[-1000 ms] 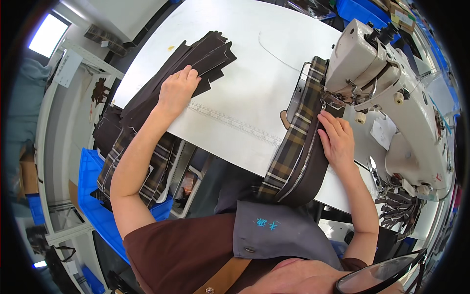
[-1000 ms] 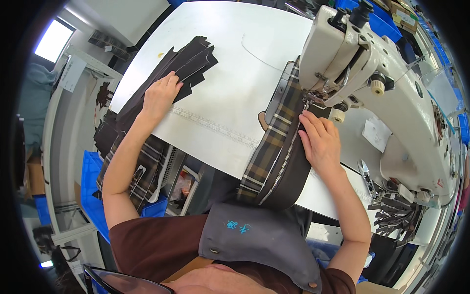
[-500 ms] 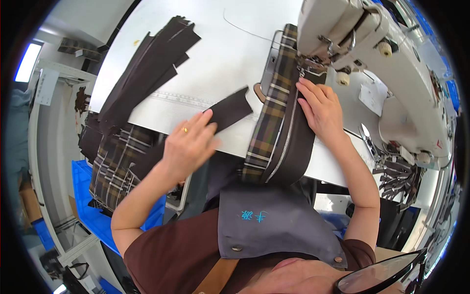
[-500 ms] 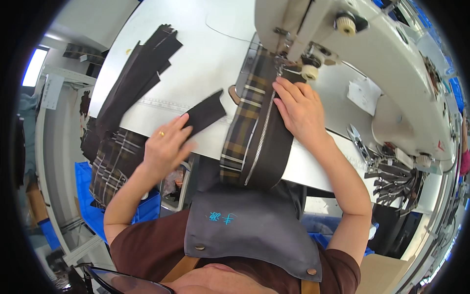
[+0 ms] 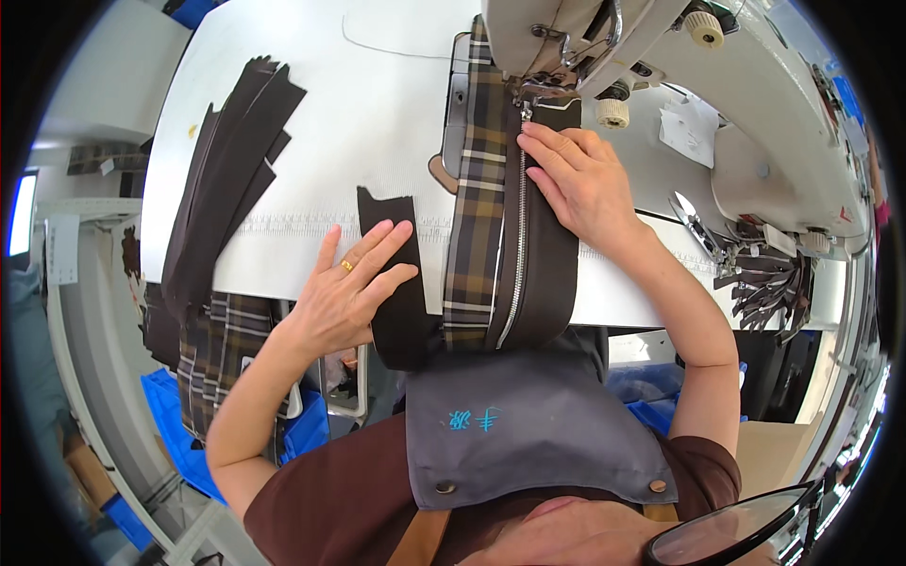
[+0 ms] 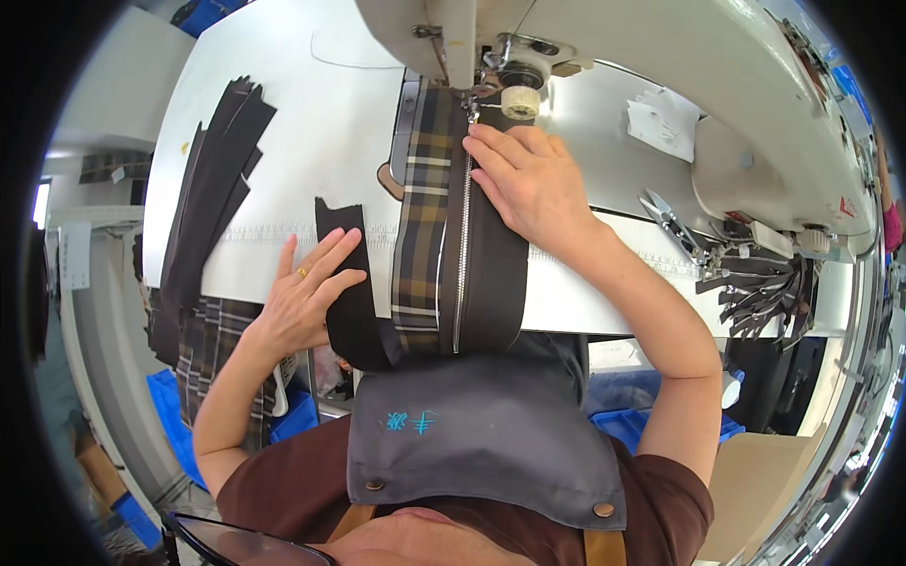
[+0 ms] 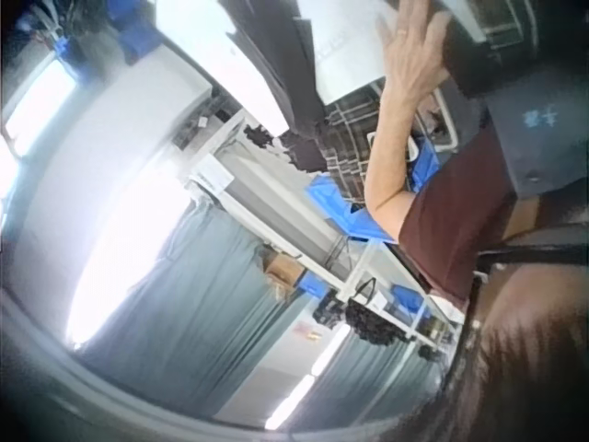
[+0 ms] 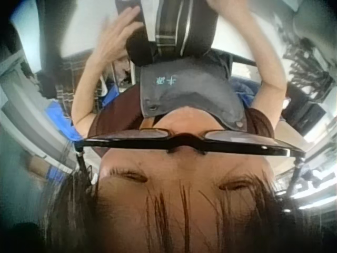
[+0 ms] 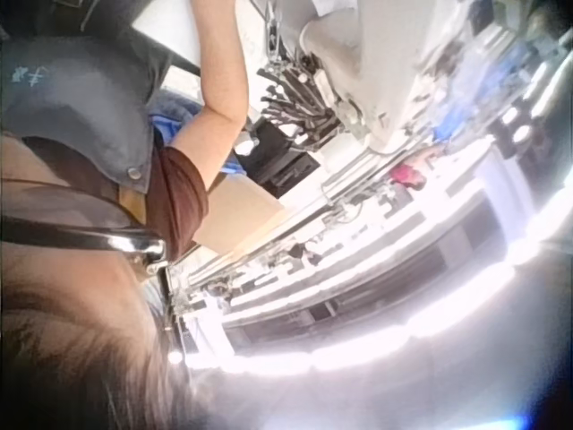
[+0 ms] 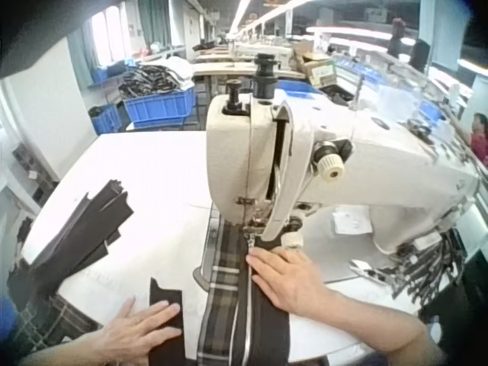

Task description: The person sews zippers onto plaid fabric pieces using a sewing machine. They align the zipper with the fabric edge, guide it under the needle, and stitch along the zipper teeth. The person repeats this process for multiple fabric pieces, occasionally adjusting the fabric and zipper alignment.

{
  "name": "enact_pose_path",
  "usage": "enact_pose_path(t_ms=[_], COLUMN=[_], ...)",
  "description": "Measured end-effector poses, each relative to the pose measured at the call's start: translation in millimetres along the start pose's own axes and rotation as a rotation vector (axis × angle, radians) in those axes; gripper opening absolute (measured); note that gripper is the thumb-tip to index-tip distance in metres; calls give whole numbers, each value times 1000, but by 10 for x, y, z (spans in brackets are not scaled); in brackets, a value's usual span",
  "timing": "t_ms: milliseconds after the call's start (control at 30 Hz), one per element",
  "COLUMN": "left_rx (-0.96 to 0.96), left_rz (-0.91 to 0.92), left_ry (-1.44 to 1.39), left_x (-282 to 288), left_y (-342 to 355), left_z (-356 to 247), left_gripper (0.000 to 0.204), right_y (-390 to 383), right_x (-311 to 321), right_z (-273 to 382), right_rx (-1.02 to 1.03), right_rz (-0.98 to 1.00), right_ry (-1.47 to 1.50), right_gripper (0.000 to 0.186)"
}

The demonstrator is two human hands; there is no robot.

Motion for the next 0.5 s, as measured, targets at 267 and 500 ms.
enact_pose_path(t_ms=[267, 500], left_rx=[-101, -214], left_rz=[-424, -306], left_ry=[23, 121], left_x=[295, -44], left_y=[789, 1368], left_z=[16, 178], left_gripper=[43, 42], right_y=[-8, -1], right_x=[0, 5], right_z=[-5, 7], right_rx=[-13, -27], right_rz=[0, 26], right_ry=[-5, 8], right_gripper=[32, 33])
Point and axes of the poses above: each hand's wrist, its own y-axis towards the middle knuckle, its own x-axis out of the back of the hand, z = x × y, the point moved 3 cm from there along y, towards the middle knuckle, and after that the axes turned 2 degrees about y, right-handed, at the moved point
